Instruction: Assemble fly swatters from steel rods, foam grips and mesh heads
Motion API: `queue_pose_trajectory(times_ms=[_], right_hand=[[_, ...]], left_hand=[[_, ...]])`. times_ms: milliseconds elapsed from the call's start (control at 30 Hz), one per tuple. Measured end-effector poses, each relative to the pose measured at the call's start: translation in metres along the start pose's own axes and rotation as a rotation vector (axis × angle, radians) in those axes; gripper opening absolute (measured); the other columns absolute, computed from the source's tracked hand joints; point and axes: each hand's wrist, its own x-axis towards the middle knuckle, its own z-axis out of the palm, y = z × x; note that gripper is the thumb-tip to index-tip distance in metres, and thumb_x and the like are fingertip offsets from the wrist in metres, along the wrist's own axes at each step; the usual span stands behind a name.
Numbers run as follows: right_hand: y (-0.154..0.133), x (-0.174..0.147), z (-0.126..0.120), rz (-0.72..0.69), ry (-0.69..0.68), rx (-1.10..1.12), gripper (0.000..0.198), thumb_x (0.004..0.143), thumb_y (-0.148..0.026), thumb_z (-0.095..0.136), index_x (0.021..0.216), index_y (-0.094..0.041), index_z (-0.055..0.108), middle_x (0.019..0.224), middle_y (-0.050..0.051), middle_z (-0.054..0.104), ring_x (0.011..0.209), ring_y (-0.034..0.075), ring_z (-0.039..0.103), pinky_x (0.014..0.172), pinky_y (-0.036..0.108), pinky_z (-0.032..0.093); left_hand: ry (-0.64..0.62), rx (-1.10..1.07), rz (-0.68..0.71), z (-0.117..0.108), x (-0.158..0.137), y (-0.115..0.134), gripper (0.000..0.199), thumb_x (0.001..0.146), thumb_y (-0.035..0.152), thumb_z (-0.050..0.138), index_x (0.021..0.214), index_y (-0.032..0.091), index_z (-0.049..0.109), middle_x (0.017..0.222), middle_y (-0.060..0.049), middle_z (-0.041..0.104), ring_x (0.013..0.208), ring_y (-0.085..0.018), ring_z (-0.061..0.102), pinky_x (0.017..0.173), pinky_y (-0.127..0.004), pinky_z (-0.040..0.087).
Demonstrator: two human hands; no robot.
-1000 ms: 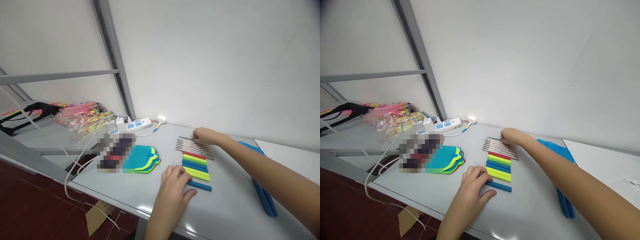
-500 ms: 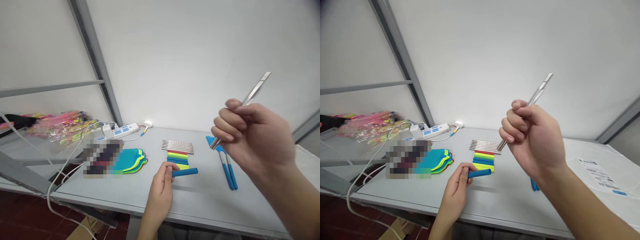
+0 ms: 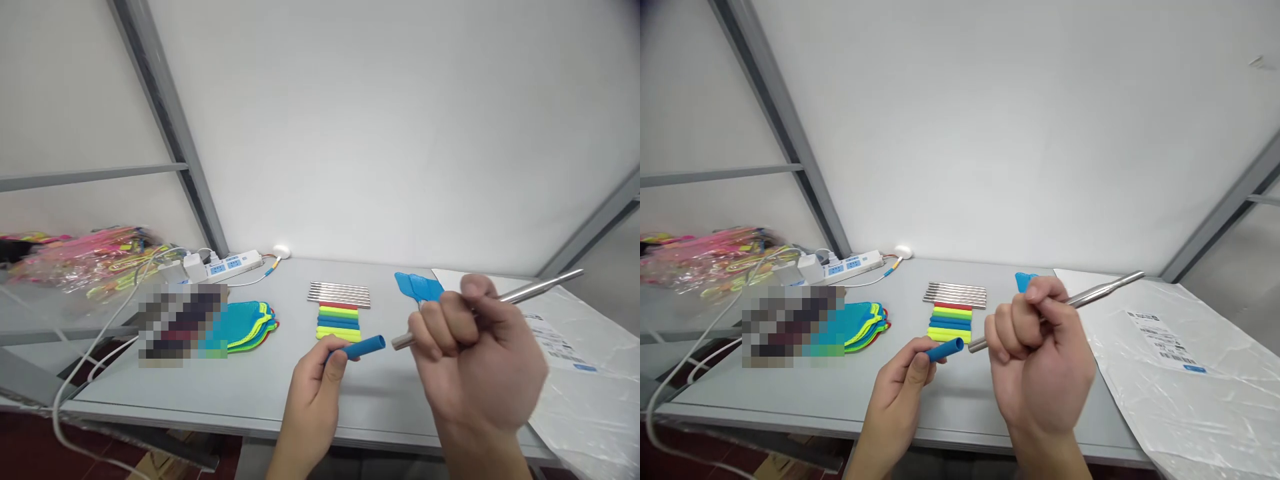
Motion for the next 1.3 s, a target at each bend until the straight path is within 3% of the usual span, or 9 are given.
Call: queue_pose_trajectory(times_ms=[400,667,767,833,900,1000,1133,1300], right_hand=[[0.014,0.008,-0.018,-0.023,0.041,-0.039,0.026,0.085,-0.016,0.037,0.068,-0.022,0.056,0.047,-0.009,0.010,0.039,0.008,0.010,0.036,0.020,0.023],[0.019,0.002,-0.018,0.041,-0.115,-0.059,0.024,0.087,-0.016,0.041,0.072,-0.023,0.058,0.048,-0.010,0.013,0.038,0.007,0.013,0.038,0.018,0.027],[0.034,-0.006,-0.021,0.161,-0.184,-0.136,0.021,0.088,-0.019,0.045,0.076,-0.023,0.062,0.050,-0.007,0.032,0.044,0.008,0.036,0.046,0.021,0.037],[0.040,-0.011,-0.023,0.229,-0.228,-0.239,0.017,0.088,-0.022,0.050,0.083,-0.022,0.066,0.067,-0.001,0.052,0.066,0.013,0.055,0.058,0.024,0.044],[0.040,-0.013,-0.024,0.258,-0.251,-0.266,0.014,0.087,-0.025,0.054,0.090,-0.022,0.067,0.083,0.002,0.058,0.083,0.016,0.058,0.068,0.028,0.046],[0.027,-0.008,-0.021,0.217,-0.162,-0.146,0.011,0.088,-0.026,0.054,0.090,-0.023,0.064,0.069,-0.003,0.050,0.065,0.011,0.053,0.070,0.029,0.047],[0.017,-0.001,-0.018,0.172,-0.033,-0.104,0.026,0.093,-0.032,0.047,0.074,-0.021,0.060,0.051,-0.009,0.021,0.043,0.007,0.021,0.046,0.020,0.033],[0.038,-0.005,-0.037,0.154,-0.067,-0.324,0.036,0.091,-0.042,0.053,0.064,-0.019,0.058,0.048,-0.008,0.021,0.045,0.007,0.020,0.044,0.022,0.025]], left_hand=[[-0.055,0.228,0.037,0.000,0.009,-0.008,0.029,0.096,0.043,0.046,0.096,0.021,0.065,0.075,0.000,0.059,0.070,-0.015,0.051,0.065,-0.024,0.039],[-0.192,0.253,0.039,0.000,0.009,-0.002,0.031,0.096,0.043,0.044,0.089,0.021,0.065,0.076,0.000,0.064,0.070,-0.016,0.054,0.065,-0.025,0.038],[-0.199,0.192,0.011,0.007,0.002,-0.001,0.030,0.096,0.043,0.044,0.095,0.022,0.065,0.081,0.000,0.064,0.074,-0.016,0.055,0.067,-0.025,0.039],[-0.179,0.140,-0.013,0.012,-0.001,0.000,0.030,0.095,0.045,0.046,0.096,0.022,0.065,0.079,0.001,0.063,0.071,-0.015,0.053,0.066,-0.024,0.039],[-0.139,0.108,-0.034,0.014,-0.002,0.000,0.029,0.094,0.046,0.048,0.096,0.022,0.064,0.077,0.001,0.060,0.068,-0.014,0.051,0.064,-0.024,0.039],[-0.110,0.150,-0.020,0.013,0.000,0.000,0.026,0.093,0.045,0.050,0.098,0.022,0.062,0.080,0.001,0.060,0.071,-0.014,0.051,0.066,-0.024,0.039],[-0.191,0.282,0.043,0.013,0.007,0.003,0.020,0.095,0.038,0.048,0.096,0.022,0.061,0.085,0.000,0.061,0.079,-0.016,0.052,0.073,-0.026,0.040],[-0.286,0.450,0.169,0.023,0.012,-0.001,0.016,0.097,0.025,0.044,0.096,0.022,0.060,0.095,-0.005,0.061,0.095,-0.021,0.052,0.086,-0.032,0.040]])
